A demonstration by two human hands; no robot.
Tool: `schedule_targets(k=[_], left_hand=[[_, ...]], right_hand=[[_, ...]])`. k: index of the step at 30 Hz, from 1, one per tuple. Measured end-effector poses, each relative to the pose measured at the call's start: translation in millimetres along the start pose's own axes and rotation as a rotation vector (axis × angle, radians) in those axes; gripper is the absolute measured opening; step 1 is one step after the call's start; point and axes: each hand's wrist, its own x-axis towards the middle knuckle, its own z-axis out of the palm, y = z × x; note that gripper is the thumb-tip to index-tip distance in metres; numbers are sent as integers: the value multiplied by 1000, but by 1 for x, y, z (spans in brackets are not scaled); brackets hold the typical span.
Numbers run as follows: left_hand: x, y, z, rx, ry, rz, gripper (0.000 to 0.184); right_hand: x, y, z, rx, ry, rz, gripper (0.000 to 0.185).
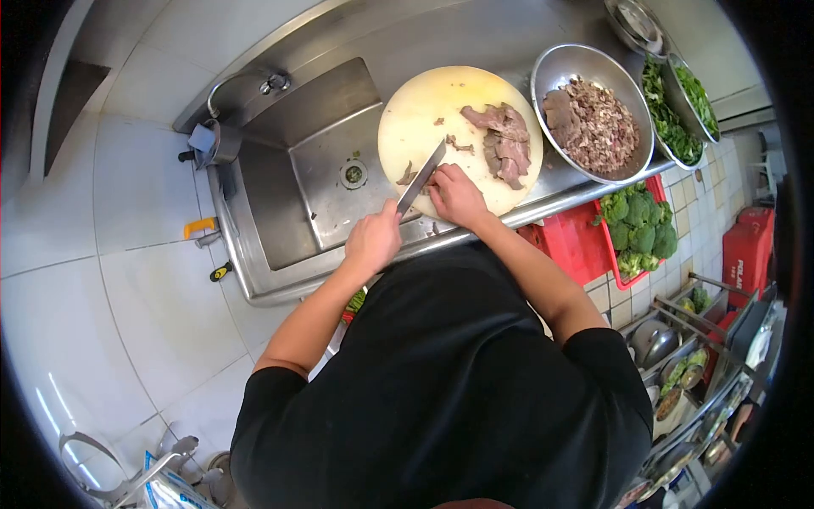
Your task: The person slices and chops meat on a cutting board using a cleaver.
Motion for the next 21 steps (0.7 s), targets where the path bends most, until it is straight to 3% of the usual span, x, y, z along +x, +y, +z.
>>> schedule_targets(k=[6,15,21], left_hand=[[-22,-11,-10,64,-85,-39,22],[43,8,10,-52,-3,42,23],[5,5,-10,32,-36,41,23]], right_hand=[[3,5,-1,13,2,-34,10],[3,8,-3,53,85,-100,12],[-2,7,-8,-8,130,-126,13]])
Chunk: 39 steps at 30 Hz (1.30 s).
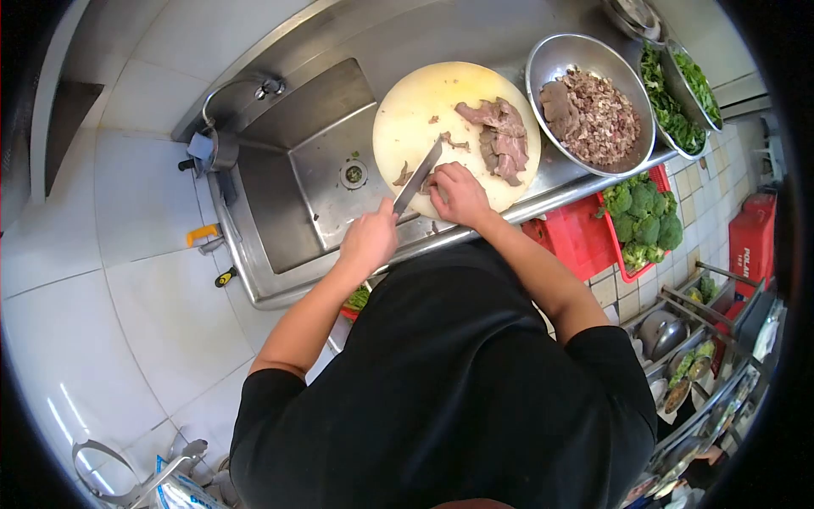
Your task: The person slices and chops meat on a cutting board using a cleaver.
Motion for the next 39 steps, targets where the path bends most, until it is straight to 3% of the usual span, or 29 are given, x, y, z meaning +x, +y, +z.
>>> schedule_targets(k=[3,6,11,15,18,21,27,30,35,39], left_hand=[[-16,3,0,30,-92,-84,23],[9,-10,41,-2,-26,-62,23],[34,12,20,-24,21,6,22],[7,9,1,-2,-31,-12,24],[-7,5,9,58,-125,-99,24],[15,8,33,-4,-68,-113,24],[25,10,12,-28,-24,9,24],[0,10,-1,18,-66,-24,22],[9,9,35,16,-49,-45,21],[26,15,21,14,-15,19,22]], right_hand=[[0,0,4,-59,-41,16,14],[-4,2,8,-72,-47,24,15],[-2,5,4,-31,1,-13,15],[-5,4,2,-44,9,55,14],[-6,6,3,-115,-58,60,14],[-5,3,6,-166,-80,71,14],[-6,-1,-1,-107,0,74,12],[-9,-1,-5,-115,-39,79,10],[-8,2,0,-190,-70,55,7],[-8,1,-2,-152,-40,41,7]])
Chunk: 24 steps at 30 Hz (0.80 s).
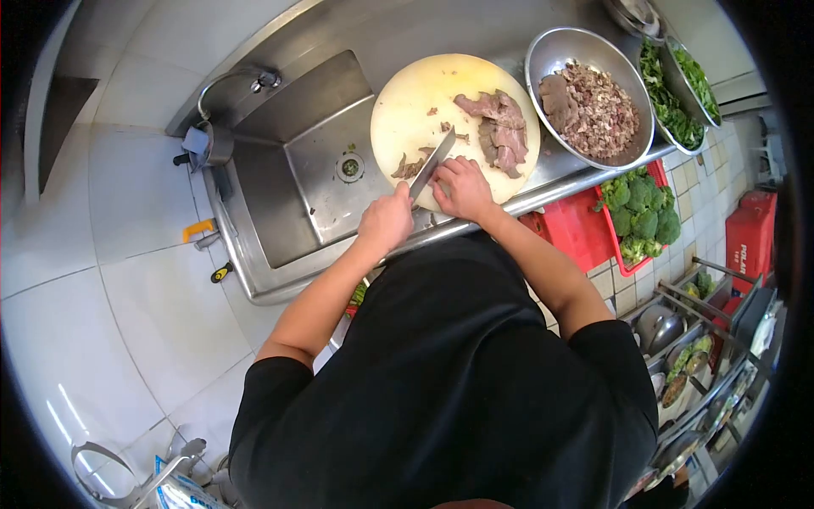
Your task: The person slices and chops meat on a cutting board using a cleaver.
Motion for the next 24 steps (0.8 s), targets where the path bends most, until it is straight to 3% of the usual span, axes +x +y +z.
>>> schedule_targets(k=[6,11,14,15,19,22,24], left_hand=[[-29,-11,8,-30,-79,-94,23],[-1,-9,-2,-126,-34,-14,26],[-12,-10,-26,-230,36,-54,29],[-19,-14,-31,-276,66,-76,30],[-22,-49,-32,-376,324,-45,27],[-16,-62,-36,-435,378,-63,27],[-15,-64,-34,-466,413,-77,27]], right_hand=[[-6,4,-1,-23,-38,-22,7],[1,2,-9,-12,-132,-32,7],[2,13,-13,98,-211,47,17],[5,10,-18,141,-249,109,29],[34,3,-25,78,-238,-105,37],[72,-5,-14,117,-249,-330,39],[88,-10,-4,112,-382,-411,30]])
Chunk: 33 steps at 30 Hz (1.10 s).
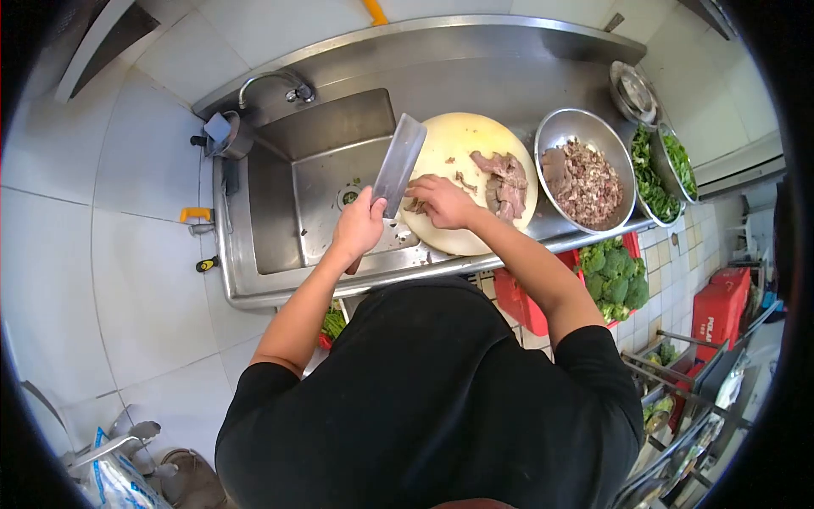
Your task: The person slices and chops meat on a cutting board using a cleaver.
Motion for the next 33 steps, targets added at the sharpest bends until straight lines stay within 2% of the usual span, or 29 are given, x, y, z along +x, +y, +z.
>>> schedule_targets(k=[2,6,7,11,16,19,24,25,28,29,32,33], left_hand=[[0,-3,0,-32,24,-5,27],[-8,-36,7,-89,88,42,25],[-12,-43,7,-101,114,66,25],[-31,-59,4,-165,5,-97,26],[-30,-69,11,-103,-63,-117,27],[-19,-60,17,53,-67,-22,27],[-2,-27,25,183,-277,-104,27],[1,-22,27,210,-307,-108,27],[11,-14,28,244,-329,-94,28],[14,-12,28,257,-339,-94,28],[20,-5,26,292,-356,-90,30],[23,-5,30,298,-352,-87,31]], right_hand=[[12,7,5,47,-222,-8,24],[5,15,-14,11,-339,-10,21],[-1,18,-20,-5,-383,-20,30],[-33,15,-37,-115,-378,-42,52],[-41,16,-19,-45,-277,134,45],[-46,7,-1,-22,-155,301,42],[-59,-20,12,1,36,549,45],[-61,-24,9,20,7,600,58],[-66,-32,-5,111,-40,662,71],[-68,-32,-8,103,-72,660,79],[-66,-30,-13,-202,-18,411,78],[-59,-29,-14,-187,-9,405,75]])
